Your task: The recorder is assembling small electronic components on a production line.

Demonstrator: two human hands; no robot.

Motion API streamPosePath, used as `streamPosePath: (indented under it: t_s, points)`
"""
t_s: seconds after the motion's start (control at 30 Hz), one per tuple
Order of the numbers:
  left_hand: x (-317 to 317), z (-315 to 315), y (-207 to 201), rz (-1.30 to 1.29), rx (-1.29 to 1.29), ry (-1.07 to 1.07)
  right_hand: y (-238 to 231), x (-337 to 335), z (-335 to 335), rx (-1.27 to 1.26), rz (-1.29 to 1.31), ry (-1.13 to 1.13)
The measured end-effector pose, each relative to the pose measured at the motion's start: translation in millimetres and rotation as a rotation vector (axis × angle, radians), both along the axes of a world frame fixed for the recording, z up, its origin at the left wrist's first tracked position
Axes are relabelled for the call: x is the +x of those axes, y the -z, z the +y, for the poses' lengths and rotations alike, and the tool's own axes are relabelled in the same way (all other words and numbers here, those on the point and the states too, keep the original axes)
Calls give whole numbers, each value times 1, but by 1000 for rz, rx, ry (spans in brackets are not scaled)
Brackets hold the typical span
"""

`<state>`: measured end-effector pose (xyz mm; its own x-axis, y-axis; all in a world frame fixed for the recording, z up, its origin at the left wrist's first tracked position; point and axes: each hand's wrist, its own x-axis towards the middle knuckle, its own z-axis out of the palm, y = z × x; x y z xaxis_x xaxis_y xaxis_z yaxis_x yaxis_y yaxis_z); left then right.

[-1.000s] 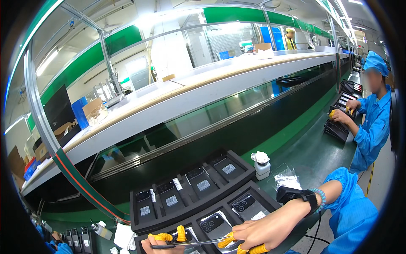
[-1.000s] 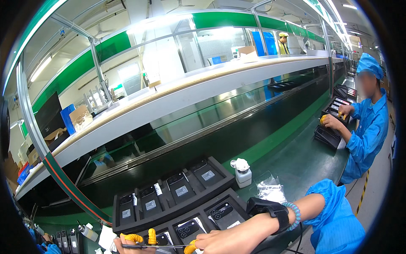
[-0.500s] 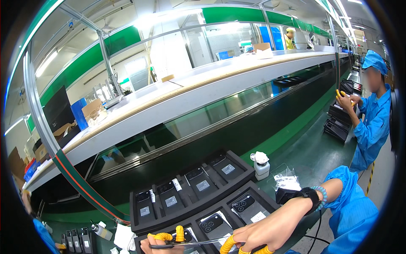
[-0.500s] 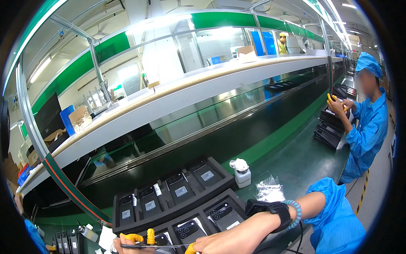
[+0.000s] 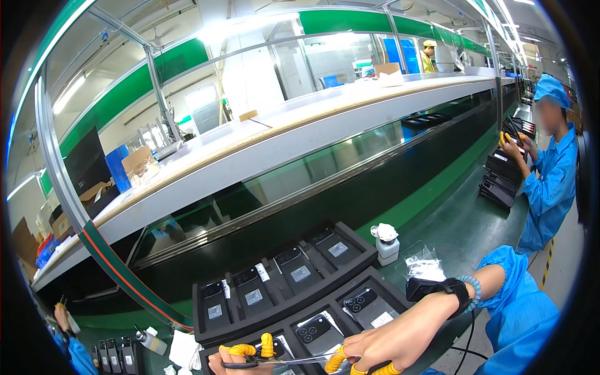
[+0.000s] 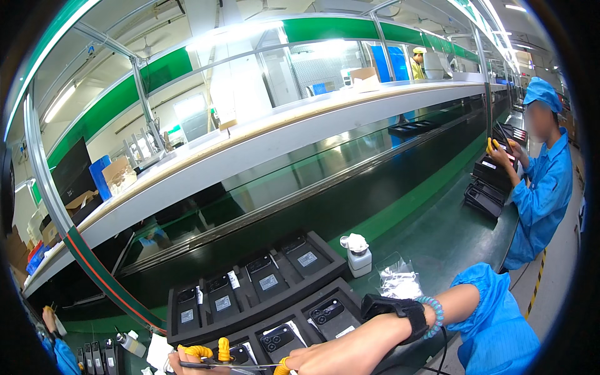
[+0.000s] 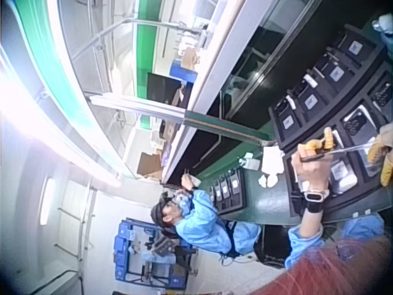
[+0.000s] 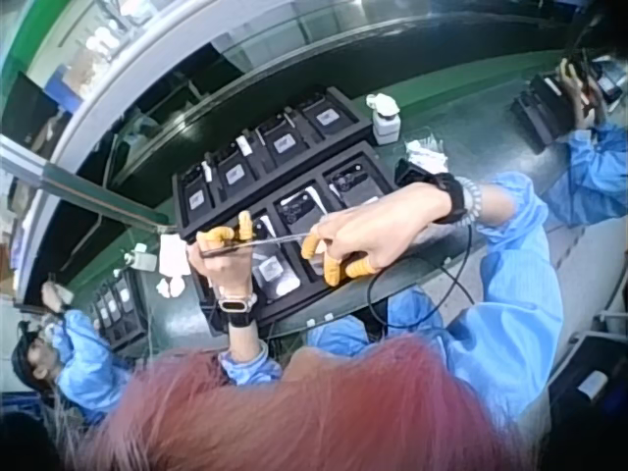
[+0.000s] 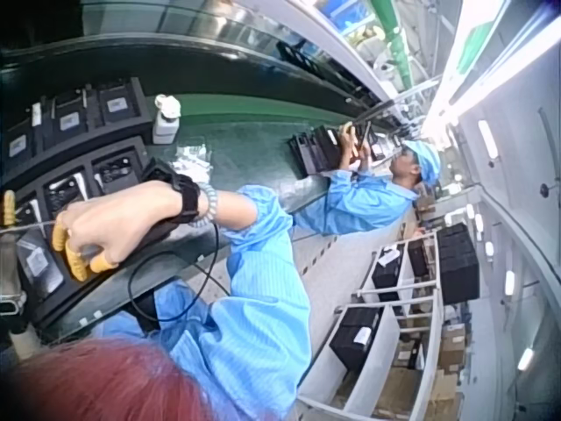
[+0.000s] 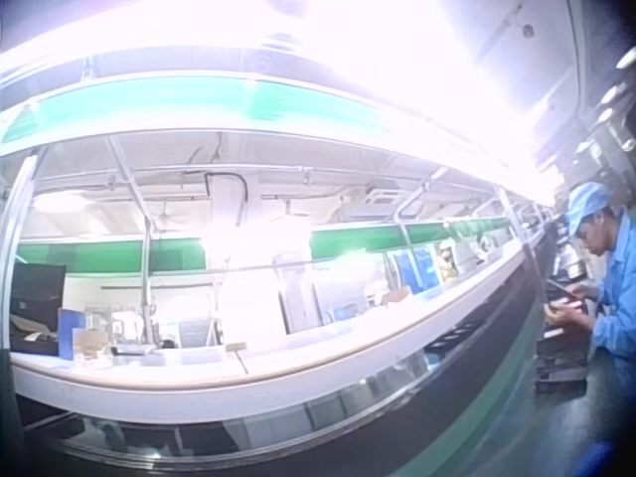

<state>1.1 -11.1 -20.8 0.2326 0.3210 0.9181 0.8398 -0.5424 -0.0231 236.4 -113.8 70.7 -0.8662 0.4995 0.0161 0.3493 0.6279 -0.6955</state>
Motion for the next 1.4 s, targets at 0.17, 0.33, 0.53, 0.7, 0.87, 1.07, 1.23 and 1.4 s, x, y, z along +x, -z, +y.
streamPosePath:
  t_s: [0.17, 0.33, 0.53, 0.7, 0.87, 1.07, 1.23, 1.4]
  points:
    - [1, 0, 0, 10, 44, -47, 1, 1, 1, 8, 6, -3]
    - [1, 0, -1, 46, 85, -67, 2, 1, 1, -7, -30, 6]
    - [1, -3, -4, 89, 88, -152, 3, 3, 2, -21, -22, 16]
    - [-2, 2, 0, 72, 134, -112, 1, 2, 2, -38, -30, 10]
    - [-3, 3, 1, 79, 108, -45, 3, 3, 3, -49, -28, 18]
    - [-6, 1, 2, 63, 97, -78, 0, 3, 2, -33, -11, 16]
    - [-7, -3, 0, 114, 40, -136, 1, 2, 3, -35, -16, 19]
    - [-7, 1, 3, 69, 76, -71, 1, 3, 3, -24, -19, 21]
